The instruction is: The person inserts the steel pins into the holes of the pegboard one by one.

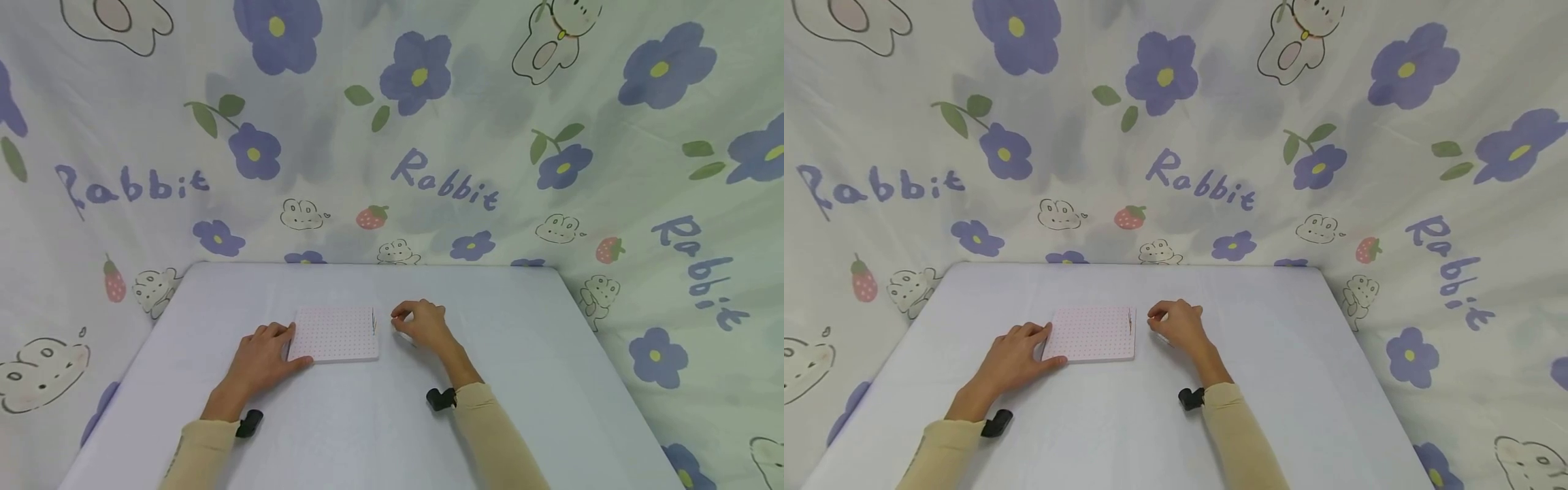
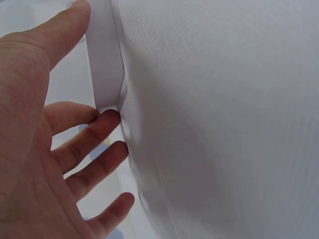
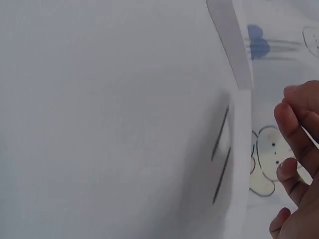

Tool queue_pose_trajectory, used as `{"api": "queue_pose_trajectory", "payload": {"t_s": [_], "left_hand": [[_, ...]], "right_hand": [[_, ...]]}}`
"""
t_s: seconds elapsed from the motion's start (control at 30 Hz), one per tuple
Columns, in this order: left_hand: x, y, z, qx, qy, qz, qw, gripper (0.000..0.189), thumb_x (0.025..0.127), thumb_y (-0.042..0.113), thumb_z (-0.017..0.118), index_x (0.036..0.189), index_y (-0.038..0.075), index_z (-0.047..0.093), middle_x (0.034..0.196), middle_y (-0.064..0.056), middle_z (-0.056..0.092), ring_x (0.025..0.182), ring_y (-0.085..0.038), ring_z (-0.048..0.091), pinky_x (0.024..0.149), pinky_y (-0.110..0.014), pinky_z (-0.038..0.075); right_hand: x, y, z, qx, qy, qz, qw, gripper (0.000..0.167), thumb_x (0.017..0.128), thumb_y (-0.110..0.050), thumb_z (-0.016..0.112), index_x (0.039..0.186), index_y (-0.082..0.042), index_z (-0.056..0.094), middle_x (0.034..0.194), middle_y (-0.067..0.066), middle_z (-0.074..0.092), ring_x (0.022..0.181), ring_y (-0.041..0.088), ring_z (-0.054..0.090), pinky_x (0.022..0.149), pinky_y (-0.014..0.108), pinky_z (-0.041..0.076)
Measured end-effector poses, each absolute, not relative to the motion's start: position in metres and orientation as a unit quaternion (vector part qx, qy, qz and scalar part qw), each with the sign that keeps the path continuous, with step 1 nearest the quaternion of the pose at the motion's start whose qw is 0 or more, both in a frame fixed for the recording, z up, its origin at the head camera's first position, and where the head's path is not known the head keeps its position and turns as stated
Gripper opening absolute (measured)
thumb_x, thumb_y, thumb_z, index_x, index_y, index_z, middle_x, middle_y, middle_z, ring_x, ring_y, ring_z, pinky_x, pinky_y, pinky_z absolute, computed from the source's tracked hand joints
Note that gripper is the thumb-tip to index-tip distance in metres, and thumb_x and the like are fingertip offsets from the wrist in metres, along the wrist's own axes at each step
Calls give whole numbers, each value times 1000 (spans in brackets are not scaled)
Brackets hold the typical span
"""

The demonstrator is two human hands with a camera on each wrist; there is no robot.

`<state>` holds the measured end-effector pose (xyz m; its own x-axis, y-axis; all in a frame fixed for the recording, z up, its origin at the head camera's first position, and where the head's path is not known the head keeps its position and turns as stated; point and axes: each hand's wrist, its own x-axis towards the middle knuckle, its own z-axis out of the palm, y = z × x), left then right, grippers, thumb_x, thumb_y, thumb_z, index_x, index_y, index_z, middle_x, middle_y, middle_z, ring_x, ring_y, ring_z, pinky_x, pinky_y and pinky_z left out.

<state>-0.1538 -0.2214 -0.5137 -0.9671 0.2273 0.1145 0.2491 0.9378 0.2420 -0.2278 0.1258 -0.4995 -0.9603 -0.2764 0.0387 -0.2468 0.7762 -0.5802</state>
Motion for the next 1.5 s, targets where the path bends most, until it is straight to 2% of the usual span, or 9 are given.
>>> {"api": "queue_pose_trajectory", "payload": {"t_s": [0.23,0.4,0.7,1.1,1.23,1.37,1.5], "left_hand": [[-155,-223,-515,-122,-982,-132,48,95,81,69,70,142,-2,55,129,-20,60,117,-40,53,94,-66,40],[-155,-224,-514,-122,-983,-128,45,95,81,70,69,143,-1,54,130,-20,60,118,-40,53,94,-66,41],[-154,-225,-515,-124,-984,-121,45,95,81,71,68,143,-1,54,130,-20,60,118,-40,53,94,-66,41],[-150,-223,-514,-129,-983,-125,49,92,82,66,71,142,-1,55,129,-20,60,118,-41,53,94,-66,41],[-149,-223,-515,-126,-983,-128,42,93,82,66,71,143,-2,54,130,-21,60,119,-42,52,95,-67,40],[-148,-223,-515,-127,-983,-127,43,92,82,65,71,143,-2,54,130,-22,60,118,-42,52,94,-67,41],[-147,-223,-516,-128,-983,-125,45,93,82,65,71,143,-2,54,130,-22,59,118,-42,53,94,-67,41]], "right_hand": [[-227,154,-501,-101,953,-286,2,11,90,-34,74,98,-25,77,84,-16,68,94,17,63,85,50,32],[-224,167,-507,-75,960,-268,15,8,88,-33,77,89,-25,77,79,-13,67,86,15,62,83,51,32],[-218,172,-519,-54,970,-233,51,13,84,-38,81,80,-26,77,85,-11,72,92,22,66,87,59,36],[-213,173,-519,-68,964,-252,51,10,86,-31,79,80,-23,78,84,-9,73,89,21,66,88,61,36],[-213,172,-521,-76,964,-248,57,9,86,-29,76,80,-23,77,84,-9,73,86,18,65,86,56,41],[-212,171,-523,-90,957,-269,62,7,87,-22,74,82,-19,78,83,-7,72,80,14,63,80,42,51],[-210,171,-522,-106,947,-295,64,6,86,-15,73,82,-14,77,80,-5,70,76,13,60,73,33,52]]}}
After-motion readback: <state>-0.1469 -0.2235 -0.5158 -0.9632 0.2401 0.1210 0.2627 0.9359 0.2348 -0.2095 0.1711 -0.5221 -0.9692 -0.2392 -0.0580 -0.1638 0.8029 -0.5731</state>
